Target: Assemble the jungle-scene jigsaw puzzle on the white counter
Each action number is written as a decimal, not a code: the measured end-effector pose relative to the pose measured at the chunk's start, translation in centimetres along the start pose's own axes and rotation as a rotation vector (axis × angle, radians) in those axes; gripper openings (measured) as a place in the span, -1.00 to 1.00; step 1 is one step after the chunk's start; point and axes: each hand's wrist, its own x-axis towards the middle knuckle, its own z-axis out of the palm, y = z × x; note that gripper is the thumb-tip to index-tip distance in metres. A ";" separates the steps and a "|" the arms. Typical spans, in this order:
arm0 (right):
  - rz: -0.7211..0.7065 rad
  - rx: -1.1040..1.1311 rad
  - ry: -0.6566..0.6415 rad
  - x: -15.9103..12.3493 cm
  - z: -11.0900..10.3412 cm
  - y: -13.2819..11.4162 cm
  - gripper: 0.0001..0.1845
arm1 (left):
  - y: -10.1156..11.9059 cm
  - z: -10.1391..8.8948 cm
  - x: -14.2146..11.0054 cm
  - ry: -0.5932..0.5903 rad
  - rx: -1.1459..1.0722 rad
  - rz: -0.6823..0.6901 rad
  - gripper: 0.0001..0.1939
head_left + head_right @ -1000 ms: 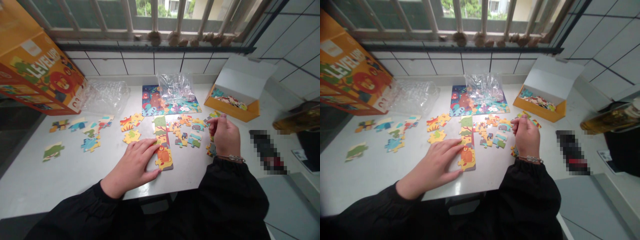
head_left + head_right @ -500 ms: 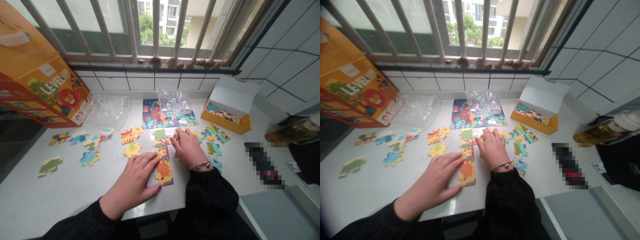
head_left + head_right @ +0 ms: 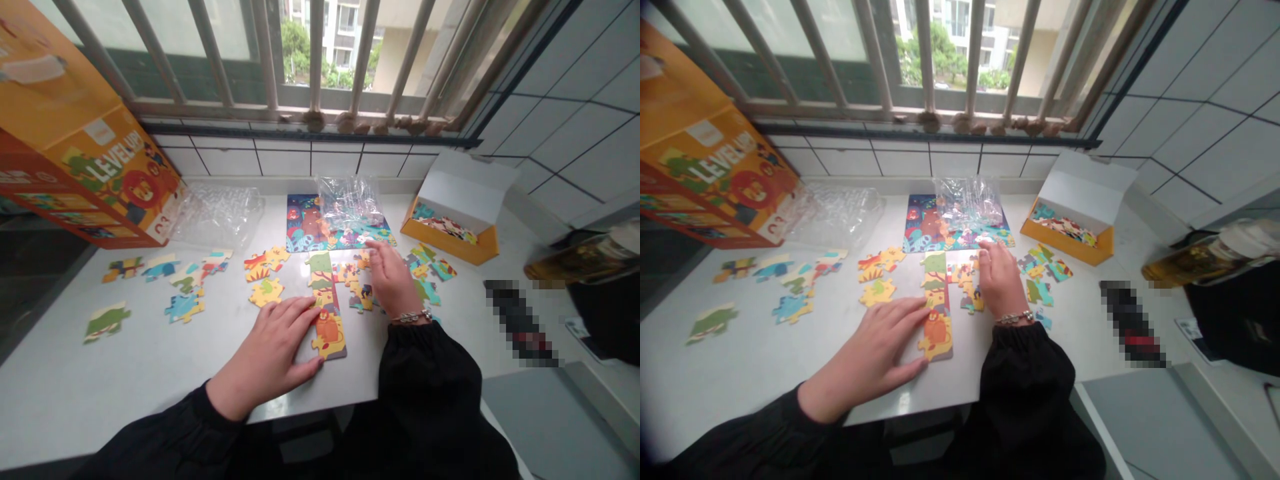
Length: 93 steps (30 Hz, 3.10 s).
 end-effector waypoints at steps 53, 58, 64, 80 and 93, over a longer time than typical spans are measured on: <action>-0.198 -0.315 0.265 -17.4 0.4 -2.5 -0.56 | -5.8 -6.3 0.0 0.123 0.111 -0.167 -0.70; -0.228 -0.304 0.254 -17.4 0.4 -2.6 -0.58 | -13.4 -6.5 2.6 0.234 0.116 -0.176 -0.38; -0.192 -0.309 0.243 -17.5 0.4 -2.6 -0.60 | -13.5 -4.1 1.6 0.261 0.099 -0.167 -0.42; -0.185 -0.313 0.159 -17.4 0.3 -2.5 -0.59 | -13.3 -3.7 3.0 0.367 0.184 -0.371 -0.61; -0.167 -0.313 0.171 -17.1 0.2 -2.9 -0.57 | -13.0 -2.6 6.4 0.265 0.064 -0.164 -0.46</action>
